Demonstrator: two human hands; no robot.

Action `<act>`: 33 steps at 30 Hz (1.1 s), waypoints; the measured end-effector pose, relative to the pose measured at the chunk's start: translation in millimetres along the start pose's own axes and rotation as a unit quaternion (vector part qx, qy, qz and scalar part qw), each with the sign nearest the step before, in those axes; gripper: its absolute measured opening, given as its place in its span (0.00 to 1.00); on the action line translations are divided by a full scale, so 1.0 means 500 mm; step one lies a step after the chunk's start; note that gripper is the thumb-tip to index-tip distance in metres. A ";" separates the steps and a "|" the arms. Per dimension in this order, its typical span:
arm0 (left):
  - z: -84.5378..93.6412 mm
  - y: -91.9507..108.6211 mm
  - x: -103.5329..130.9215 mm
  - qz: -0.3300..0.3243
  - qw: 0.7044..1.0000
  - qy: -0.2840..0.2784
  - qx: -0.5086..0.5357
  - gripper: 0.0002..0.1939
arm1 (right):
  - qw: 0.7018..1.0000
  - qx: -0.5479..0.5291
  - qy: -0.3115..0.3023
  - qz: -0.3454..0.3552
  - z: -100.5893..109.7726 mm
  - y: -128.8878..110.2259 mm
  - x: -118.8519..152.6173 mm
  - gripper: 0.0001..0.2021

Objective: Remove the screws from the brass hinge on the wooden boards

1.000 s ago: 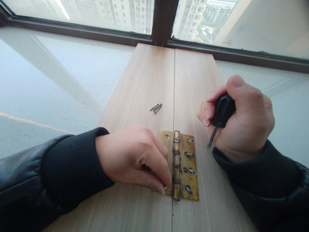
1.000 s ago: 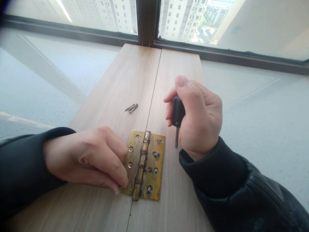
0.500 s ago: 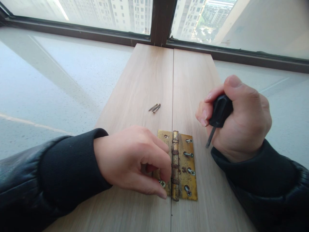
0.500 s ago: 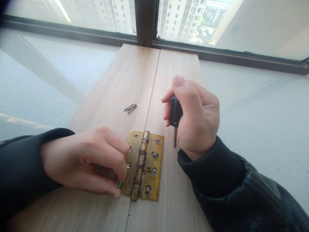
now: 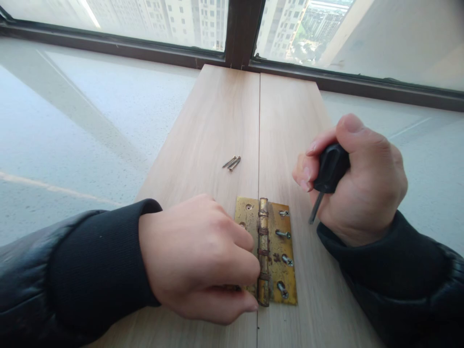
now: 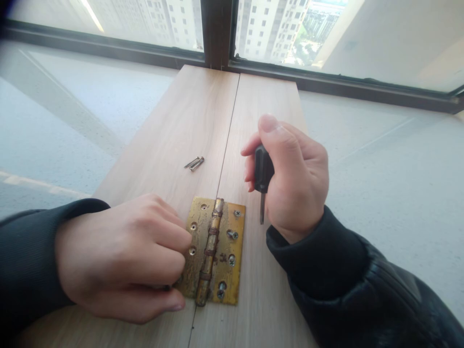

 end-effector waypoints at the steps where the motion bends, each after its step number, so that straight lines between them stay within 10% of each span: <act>1: 0.000 0.001 0.001 0.000 1.000 0.001 -0.002 0.17 | 1.000 0.001 -0.003 -0.002 -0.001 0.001 0.000 0.18; 33: 0.003 -0.012 -0.001 0.011 1.000 -0.006 0.025 0.16 | 1.000 0.004 -0.001 0.008 -0.001 -0.002 0.001 0.18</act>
Point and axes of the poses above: each hand's wrist, its own x-axis away from the middle knuckle, its own z-axis out of the back of the hand, y = z × x, the point moved 6 cm from there along -x, towards the middle knuckle, and after that the axes turned 14 degrees about -x, right-handed, at the moved point
